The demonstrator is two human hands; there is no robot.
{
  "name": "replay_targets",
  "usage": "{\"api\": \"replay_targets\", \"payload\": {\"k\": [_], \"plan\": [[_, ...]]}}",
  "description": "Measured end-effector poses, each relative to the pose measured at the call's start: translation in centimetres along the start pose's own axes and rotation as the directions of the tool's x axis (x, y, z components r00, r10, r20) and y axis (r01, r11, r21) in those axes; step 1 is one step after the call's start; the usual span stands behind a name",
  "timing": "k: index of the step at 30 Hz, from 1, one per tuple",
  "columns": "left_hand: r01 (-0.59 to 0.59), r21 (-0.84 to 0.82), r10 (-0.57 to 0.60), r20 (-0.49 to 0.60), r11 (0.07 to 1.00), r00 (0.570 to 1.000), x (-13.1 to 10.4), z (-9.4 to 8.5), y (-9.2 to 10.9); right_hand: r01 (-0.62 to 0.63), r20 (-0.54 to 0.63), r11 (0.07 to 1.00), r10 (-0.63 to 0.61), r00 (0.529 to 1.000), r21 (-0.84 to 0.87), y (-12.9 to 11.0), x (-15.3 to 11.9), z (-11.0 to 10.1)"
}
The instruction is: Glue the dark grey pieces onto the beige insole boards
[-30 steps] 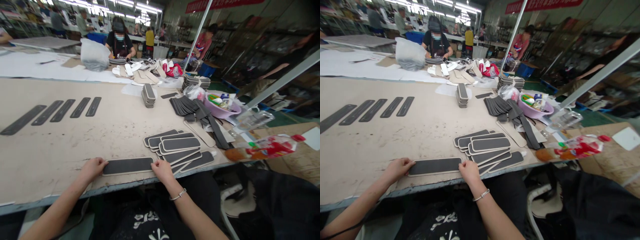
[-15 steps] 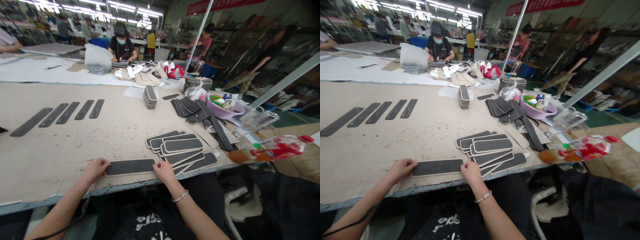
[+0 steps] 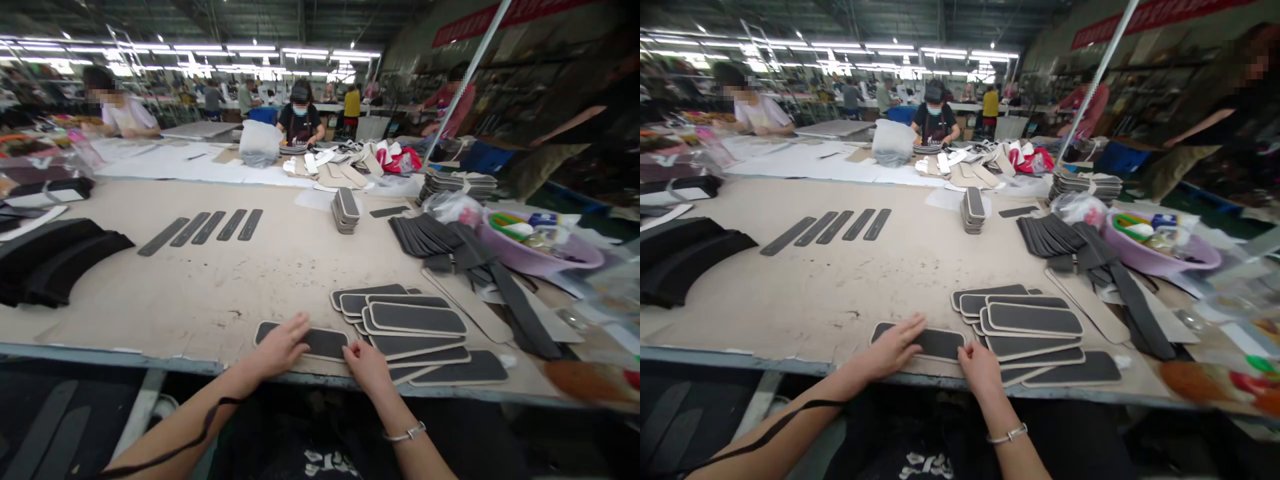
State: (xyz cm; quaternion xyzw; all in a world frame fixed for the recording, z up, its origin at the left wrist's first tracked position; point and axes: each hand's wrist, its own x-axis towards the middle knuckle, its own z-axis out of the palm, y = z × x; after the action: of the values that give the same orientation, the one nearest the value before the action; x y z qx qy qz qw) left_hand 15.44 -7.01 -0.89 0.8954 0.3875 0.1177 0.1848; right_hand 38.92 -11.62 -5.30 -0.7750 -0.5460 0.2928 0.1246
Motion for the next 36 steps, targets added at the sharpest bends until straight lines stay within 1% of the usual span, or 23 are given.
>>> {"api": "replay_targets", "payload": {"k": [1,2,3,4,6,8,10,13,16,19,21,23,25,26,27,29,30,31,32,33,34,36], "plan": [[-0.098,0.014,0.097,0.06,0.995,0.993,0.6,1.2,1.1,0.008,0.003,1.0,-0.008,1.0,-0.012,0.0,-0.1,0.0],[-0.159,0.025,0.156,0.102,0.987,0.983,1.2,2.2,2.0,0.016,0.006,1.0,-0.015,1.0,-0.024,0.0,-0.1,0.0],[-0.192,0.036,0.185,0.132,0.981,0.974,1.8,3.1,2.6,0.021,0.008,0.999,-0.02,1.0,-0.036,0.0,-0.2,-0.1],[-0.202,0.049,0.193,0.151,0.978,0.97,2.2,3.8,2.9,0.023,0.01,0.999,-0.022,1.0,-0.044,-0.1,-0.2,-0.1],[-0.19,0.083,0.173,0.179,0.978,0.969,2.5,4.3,2.6,0.027,0.017,0.999,-0.026,1.0,-0.047,-0.2,-0.2,-0.3],[-0.162,0.13,0.133,0.206,0.978,0.969,2.1,3.8,1.2,0.033,0.013,0.999,-0.032,0.999,-0.036,-0.3,-0.3,-0.5],[-0.13,0.189,0.089,0.211,0.973,0.974,1.0,2.8,-0.9,0.032,-0.014,0.999,-0.032,0.999,-0.026,-0.5,-0.4,-0.6],[-0.098,0.278,0.055,0.156,0.955,0.986,-0.9,1.2,-4.0,0.011,-0.053,1.0,-0.012,0.999,-0.015,-0.8,-0.5,-0.5],[-0.096,0.336,0.058,0.12,0.937,0.991,-1.7,0.7,-6.3,0.012,-0.079,1.0,-0.012,0.997,-0.003,-1.2,-0.5,-0.5],[-0.11,0.364,0.076,0.106,0.925,0.991,-1.4,1.1,-7.0,0.034,-0.094,0.998,-0.039,0.995,-0.047,-1.4,-0.8,-0.8],[-0.107,0.377,0.081,0.086,0.92,0.993,-1.2,1.3,-6.9,0.057,-0.094,0.993,-0.066,0.993,-0.102,-1.9,-1.5,-1.3],[-0.104,0.391,0.086,0.062,0.915,0.994,-1.1,1.4,-6.8,0.098,-0.134,0.982,-0.12,0.984,-0.16,-2.9,-2.6,-1.6],[-0.112,0.405,0.106,0.037,0.907,0.994,-1.2,1.4,-6.8,0.2,-0.184,0.959,-0.237,0.954,-0.199,-4.5,-3.6,-1.4],[-0.12,0.414,0.122,0.023,0.902,0.992,-1.2,1.5,-6.9,0.292,-0.188,0.934,-0.331,0.925,-0.206,-5.5,-4.1,-1.0],[-0.131,0.423,0.14,0.008,0.897,0.99,-1.3,1.6,-7.1,0.405,-0.169,0.89,-0.441,0.882,-0.208,-6.4,-4.4,-0.5],[-0.156,0.445,0.182,-0.016,0.882,0.983,-1.4,1.9,-7.5,0.616,-0.085,0.76,-0.641,0.763,-0.209,-8.0,-4.5,0.9],[-0.165,0.46,0.197,-0.022,0.872,0.98,-1.4,2.1,-7.8,0.681,-0.039,0.7,-0.703,0.71,-0.213,-8.5,-4.3,1.5],[-0.171,0.476,0.207,-0.023,0.863,0.978,-1.4,2.2,-8.0,0.715,-0.002,0.663,-0.733,0.68,-0.222,-8.7,-4.1,2.0],[-0.173,0.489,0.21,-0.022,0.855,0.977,-1.3,2.3,-8.1,0.724,0.026,0.651,-0.739,0.673,-0.228,-8.7,-3.7,2.4],[-0.172,0.496,0.209,-0.019,0.851,0.978,-1.3,2.3,-8.1,0.717,0.044,0.659,-0.729,0.683,-0.228,-8.3,-3.4,2.6],[-0.169,0.497,0.202,-0.014,0.851,0.979,-1.2,2.2,-8.0,0.701,0.055,0.678,-0.709,0.703,-0.219,-7.7,-3.1,2.6],[-0.16,0.482,0.185,-0.005,0.861,0.983,-1.1,1.9,-7.7,0.645,0.054,0.74,-0.648,0.76,-0.191,-6.1,-2.7,2.0]]}}
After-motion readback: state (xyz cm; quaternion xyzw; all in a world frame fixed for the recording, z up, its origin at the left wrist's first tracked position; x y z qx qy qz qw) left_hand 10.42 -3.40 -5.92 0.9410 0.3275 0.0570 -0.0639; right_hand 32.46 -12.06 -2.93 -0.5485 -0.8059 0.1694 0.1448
